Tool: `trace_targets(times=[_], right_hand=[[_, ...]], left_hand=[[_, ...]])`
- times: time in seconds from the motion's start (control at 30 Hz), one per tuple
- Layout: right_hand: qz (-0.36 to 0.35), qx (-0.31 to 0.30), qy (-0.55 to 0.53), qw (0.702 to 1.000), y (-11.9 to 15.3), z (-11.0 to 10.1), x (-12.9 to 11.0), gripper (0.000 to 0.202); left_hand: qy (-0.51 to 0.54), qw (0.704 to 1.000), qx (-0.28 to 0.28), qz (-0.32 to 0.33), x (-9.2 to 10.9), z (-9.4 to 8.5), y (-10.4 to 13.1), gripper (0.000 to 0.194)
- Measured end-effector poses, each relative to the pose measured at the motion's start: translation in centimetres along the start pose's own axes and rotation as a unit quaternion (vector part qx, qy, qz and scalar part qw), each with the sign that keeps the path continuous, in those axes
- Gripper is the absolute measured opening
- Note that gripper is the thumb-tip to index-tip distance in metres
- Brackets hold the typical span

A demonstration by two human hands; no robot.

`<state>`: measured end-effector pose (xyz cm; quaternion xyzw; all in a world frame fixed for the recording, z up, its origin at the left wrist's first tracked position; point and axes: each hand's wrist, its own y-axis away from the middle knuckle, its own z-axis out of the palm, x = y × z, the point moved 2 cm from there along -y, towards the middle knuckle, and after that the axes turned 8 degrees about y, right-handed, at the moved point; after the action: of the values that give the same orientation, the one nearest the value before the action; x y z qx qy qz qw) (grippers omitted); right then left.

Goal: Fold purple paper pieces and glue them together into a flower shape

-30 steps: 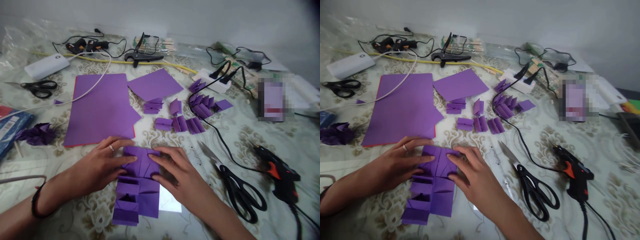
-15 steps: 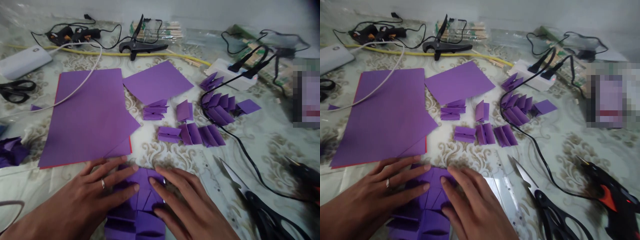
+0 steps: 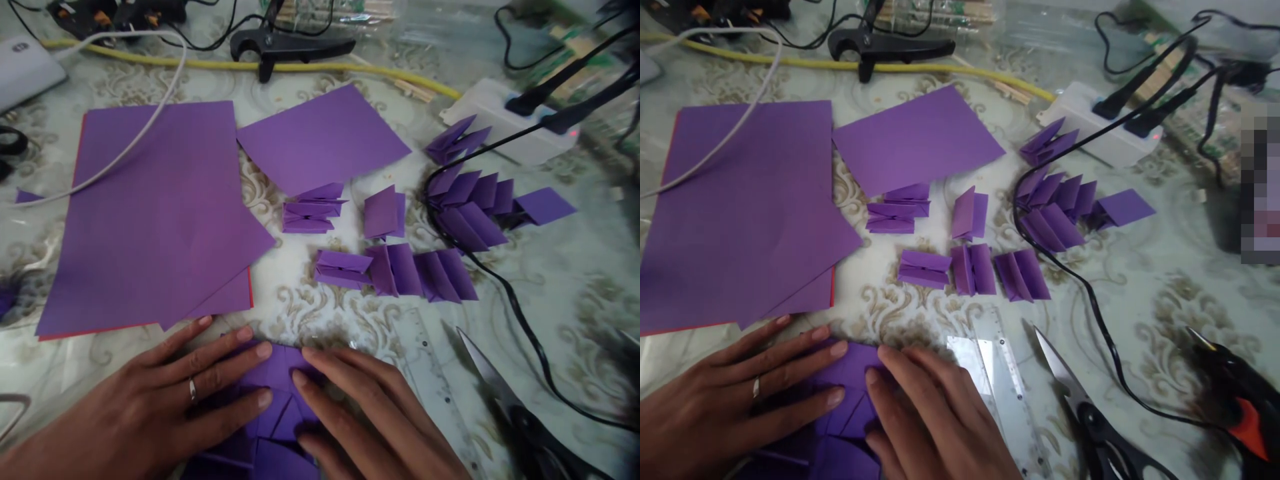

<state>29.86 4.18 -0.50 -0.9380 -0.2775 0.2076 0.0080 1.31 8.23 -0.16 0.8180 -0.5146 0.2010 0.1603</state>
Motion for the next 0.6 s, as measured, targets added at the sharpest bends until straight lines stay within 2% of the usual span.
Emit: trace_targets(times=[0.17, 0.37, 0.6], right_hand=[[0.029, 0.008, -0.031, 0.999, -0.3, -0.3, -0.7, 0.032], [0.022, 0.032, -0.011, 0.999, -0.6, 0.1, -1.4, 0.030], [0.009, 0.036, -0.034, 0.999, -1.0, 0.1, -1.0, 0.030]], left_hand=[[-0.022, 1.000, -0.015, -0.004, -0.1, -0.6, -0.3, 0.093], [-0.019, 1.000, -0.004, -0.009, 0.1, -0.8, -0.4, 0.105], [-0.005, 1.000, -0.002, -0.007, -0.4, -0.5, -0.3, 0.104]])
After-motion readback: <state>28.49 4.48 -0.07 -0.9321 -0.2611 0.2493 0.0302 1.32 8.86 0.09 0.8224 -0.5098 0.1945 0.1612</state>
